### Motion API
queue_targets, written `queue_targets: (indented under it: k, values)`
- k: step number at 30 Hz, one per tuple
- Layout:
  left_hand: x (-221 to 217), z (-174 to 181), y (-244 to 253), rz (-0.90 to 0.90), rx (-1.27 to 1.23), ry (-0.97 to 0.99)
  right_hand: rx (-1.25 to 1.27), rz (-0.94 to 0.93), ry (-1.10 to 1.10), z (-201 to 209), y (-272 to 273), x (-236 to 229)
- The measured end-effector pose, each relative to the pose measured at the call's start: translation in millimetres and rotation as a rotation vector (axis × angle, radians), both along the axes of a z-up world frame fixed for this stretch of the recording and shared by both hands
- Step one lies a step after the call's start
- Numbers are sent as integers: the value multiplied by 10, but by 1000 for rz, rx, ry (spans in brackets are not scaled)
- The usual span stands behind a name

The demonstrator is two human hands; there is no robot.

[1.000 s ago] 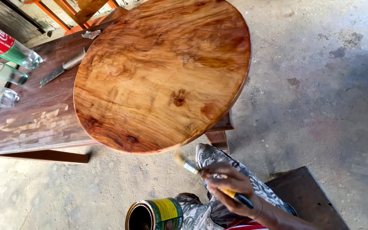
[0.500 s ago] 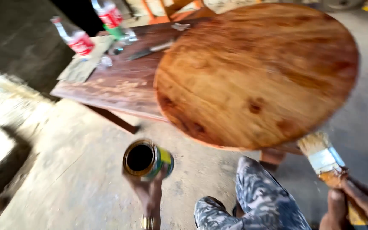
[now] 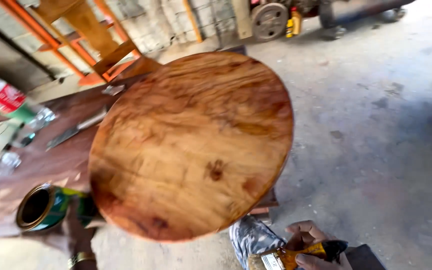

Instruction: Varnishing a circular wooden tabletop with a brush and then using a scraper tool on the edges.

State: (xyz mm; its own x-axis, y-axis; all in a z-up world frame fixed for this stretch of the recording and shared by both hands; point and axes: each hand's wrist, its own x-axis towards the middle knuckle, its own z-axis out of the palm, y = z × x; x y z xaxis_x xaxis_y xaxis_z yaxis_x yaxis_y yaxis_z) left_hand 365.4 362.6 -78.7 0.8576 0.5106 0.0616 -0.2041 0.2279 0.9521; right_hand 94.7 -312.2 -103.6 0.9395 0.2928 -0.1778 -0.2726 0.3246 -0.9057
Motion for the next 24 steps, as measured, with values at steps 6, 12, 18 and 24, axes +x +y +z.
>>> queue_targets:
  k: [6, 12, 18, 24]
  values:
    - [270, 20, 169, 74, 262, 46, 209, -226, 61, -99, -192, 57]
    - [134, 66, 37, 523, 752, -209, 683, -72, 11, 112, -286, 509]
    - [-587, 529, -1061, 539, 154, 43, 615, -66, -17, -177, -424, 956]
    - [-763, 1143, -1759, 158, 233, 354, 560, -86, -132, -27, -430, 977]
